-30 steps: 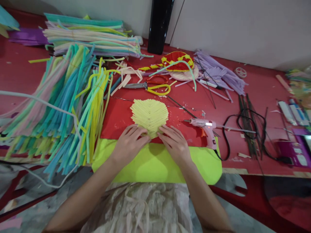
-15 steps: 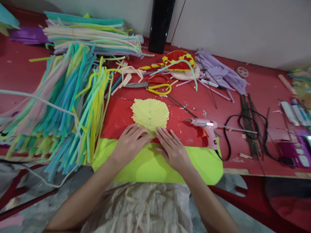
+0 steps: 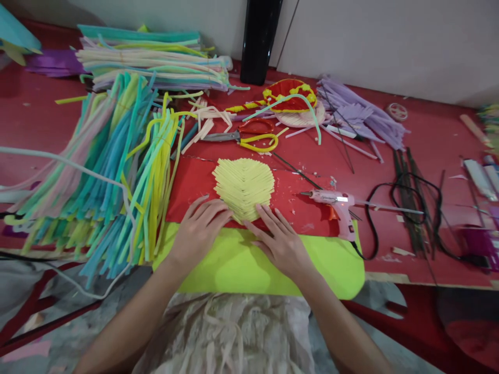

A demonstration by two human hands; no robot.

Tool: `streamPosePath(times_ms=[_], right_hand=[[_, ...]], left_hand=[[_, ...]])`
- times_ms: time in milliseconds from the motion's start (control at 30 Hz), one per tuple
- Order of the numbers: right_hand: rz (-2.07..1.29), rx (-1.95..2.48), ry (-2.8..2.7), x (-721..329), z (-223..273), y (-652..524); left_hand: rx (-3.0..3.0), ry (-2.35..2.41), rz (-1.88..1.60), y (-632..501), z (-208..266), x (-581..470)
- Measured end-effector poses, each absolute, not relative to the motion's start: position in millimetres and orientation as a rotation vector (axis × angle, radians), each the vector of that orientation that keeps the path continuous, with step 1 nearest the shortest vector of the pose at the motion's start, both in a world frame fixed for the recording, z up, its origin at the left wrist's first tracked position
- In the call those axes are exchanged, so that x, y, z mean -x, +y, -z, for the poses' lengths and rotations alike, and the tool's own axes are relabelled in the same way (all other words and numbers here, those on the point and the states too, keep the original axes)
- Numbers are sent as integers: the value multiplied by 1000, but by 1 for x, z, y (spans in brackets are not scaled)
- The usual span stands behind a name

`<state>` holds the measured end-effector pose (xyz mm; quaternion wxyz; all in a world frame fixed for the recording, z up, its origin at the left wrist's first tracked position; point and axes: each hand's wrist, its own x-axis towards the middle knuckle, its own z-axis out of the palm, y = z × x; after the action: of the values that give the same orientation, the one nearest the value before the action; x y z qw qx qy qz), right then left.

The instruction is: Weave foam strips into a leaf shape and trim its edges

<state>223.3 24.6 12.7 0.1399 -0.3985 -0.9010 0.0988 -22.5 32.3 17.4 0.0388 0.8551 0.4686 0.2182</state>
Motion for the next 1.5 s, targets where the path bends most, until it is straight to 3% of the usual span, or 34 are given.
streamPosePath(times_ms=[1200,1333,1500], right_hand=[[-264,1147,-2590,-221,-12,24],[-257,1149,-2577,-222,-9,23],[-271,1162,-2598,-221,-10,23]], left_hand=[[-2493,1775,-835,27,-13,20],[-2569,1738,-762,16,-17,18],[-2693,1521,-421,3,-18,16]])
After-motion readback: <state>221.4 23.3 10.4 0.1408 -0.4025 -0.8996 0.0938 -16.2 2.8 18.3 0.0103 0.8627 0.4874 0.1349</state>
